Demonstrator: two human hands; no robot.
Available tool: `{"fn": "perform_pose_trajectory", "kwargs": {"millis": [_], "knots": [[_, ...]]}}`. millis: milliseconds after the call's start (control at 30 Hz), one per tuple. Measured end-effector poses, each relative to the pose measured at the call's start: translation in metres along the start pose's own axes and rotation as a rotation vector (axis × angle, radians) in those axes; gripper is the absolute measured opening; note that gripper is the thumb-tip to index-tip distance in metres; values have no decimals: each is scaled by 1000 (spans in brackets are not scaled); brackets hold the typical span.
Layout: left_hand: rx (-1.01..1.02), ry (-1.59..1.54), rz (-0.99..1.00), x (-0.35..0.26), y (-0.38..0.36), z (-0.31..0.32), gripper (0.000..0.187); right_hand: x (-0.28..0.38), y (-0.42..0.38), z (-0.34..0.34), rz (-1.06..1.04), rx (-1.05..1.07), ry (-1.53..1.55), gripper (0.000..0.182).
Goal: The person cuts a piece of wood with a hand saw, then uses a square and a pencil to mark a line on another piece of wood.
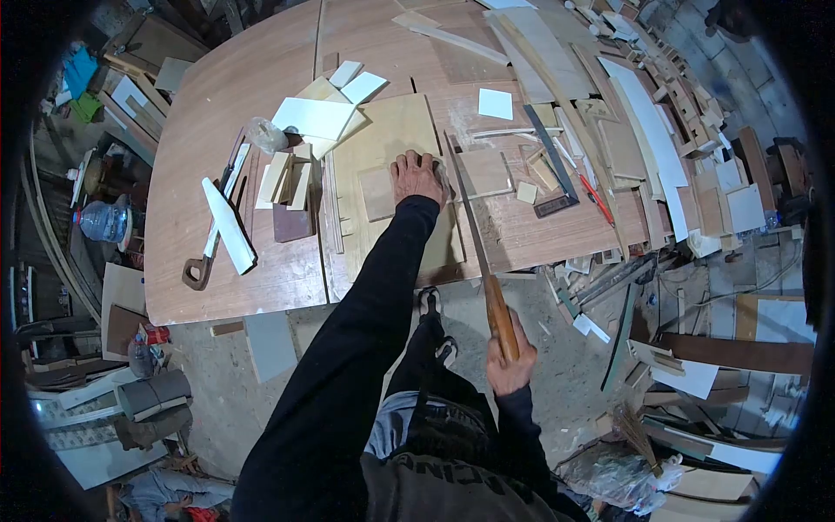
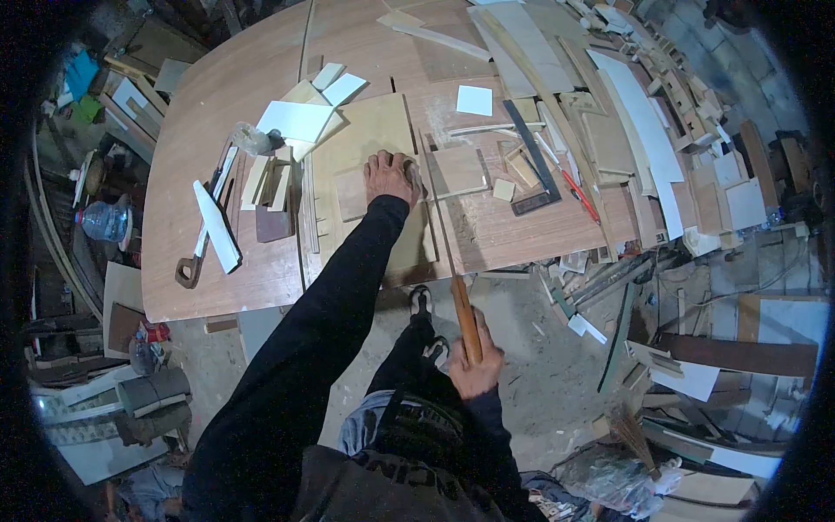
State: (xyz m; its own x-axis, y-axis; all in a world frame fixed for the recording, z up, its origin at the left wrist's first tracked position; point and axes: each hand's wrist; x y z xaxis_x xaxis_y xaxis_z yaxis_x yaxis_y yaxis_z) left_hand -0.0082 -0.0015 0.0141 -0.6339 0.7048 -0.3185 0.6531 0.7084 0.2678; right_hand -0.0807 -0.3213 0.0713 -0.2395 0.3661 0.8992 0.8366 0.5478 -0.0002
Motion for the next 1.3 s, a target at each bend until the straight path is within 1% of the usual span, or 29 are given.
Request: {"fn": "perform_pose_trajectory", "kwargs": {"millis": [67, 100, 133, 200, 233, 267, 333, 367, 467, 533, 567, 600, 667, 700, 733, 800, 833, 867, 933, 1000, 1033, 1067, 1100, 1133, 1167, 1200, 1233, 1300], "knots": [[14, 13, 2, 0, -1, -1, 38, -9, 17, 13, 43, -12, 158, 50], [27, 24, 4, 0, 0, -2, 39, -9, 14, 7, 18, -3, 85, 52], [24, 24, 8, 1, 2, -1, 39, 2, 11, 1, 16, -7, 86, 52], [6, 37, -5, 3, 2, 7, 41, 12, -4, -11, 54, 0, 10, 50], [6, 37, -12, 4, 1, 7, 41, 13, -7, -8, -103, -82, -24, 50], [4, 25, -8, 4, 0, 7, 40, 12, -3, -5, -102, -81, -24, 50], [2, 12, 2, 1, -2, 6, 40, 9, 10, -1, 5, -14, -109, 49], [-3, 15, 5, 1, -4, 4, 39, 10, 7, -2, 8, -16, -105, 49], [-21, 17, 21, 1, 2, 2, 36, 8, -3, -3, 14, -3, -53, 50], [-23, 12, 15, 2, -2, 4, 33, 3, -11, -4, 3, -26, 132, 50], [-12, 16, 13, 3, -1, 4, 36, -3, -6, -1, -131, -75, -71, 51], [-5, 19, 14, 1, 0, 3, 38, 0, 3, 2, -130, -78, -71, 51], [7, 20, 13, 0, -3, 1, 38, 4, 13, 7, 18, -27, 12, 52], [13, 19, 10, 0, 0, 0, 37, 10, 11, 3, 33, 0, 17, 52], [14, 18, 8, 1, 1, 2, 37, 6, 4, 2, 33, 2, 16, 52], [-29, 22, 21, 3, 0, 7, 32, -2, -7, 1, -122, -81, 32, 52], [-22, 23, 17, 4, -2, 8, 32, -7, -8, 0, -145, -90, -76, 51], [-38, 20, 27, 5, 0, 9, 32, -4, 0, 2, -146, -93, -76, 51], [-55, 18, 46, 3, 1, 8, 33, -1, 9, 5, -21, -12, -58, 50], [-40, 1, 37, 3, 0, 6, 32, 1, 2, 4, -20, -40, -61, 50], [-34, -1, 33, 3, -1, 6, 32, -3, -6, 4, -82, -72, -79, 50], [-29, 7, 33, 3, 0, 6, 34, -8, -10, 3, -148, -103, -96, 50], [-21, 18, 37, 3, 0, 5, 35, -13, -10, 3, -146, -101, -97, 50], [-21, 18, 40, 3, -1, 4, 35, -14, -6, 4, -47, -84, -78, 48], [21, 20, 35, 4, -1, 3, 40, -15, -4, 5, 55, -68, -56, 45], [61, 21, 30, 5, 0, 2, 47, -13, -1, 5, 57, -73, -53, 45], [63, 23, 34, 6, -1, 3, 47, -11, 1, 4, 43, -68, -22, 44], [73, -30, 85, 12, -2, 6, 64, -15, 1, 4, 30, -57, 10, 43]]}}
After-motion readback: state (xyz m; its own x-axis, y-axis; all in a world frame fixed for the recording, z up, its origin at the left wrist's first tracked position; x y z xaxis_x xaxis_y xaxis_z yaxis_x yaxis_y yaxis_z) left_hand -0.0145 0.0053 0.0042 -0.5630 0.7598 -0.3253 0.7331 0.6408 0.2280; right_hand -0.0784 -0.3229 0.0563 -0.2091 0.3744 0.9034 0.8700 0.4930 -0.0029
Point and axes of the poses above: each hand's wrist, its own y-axis towards the middle knuckle, its own z-axis out of the palm, x = y × z
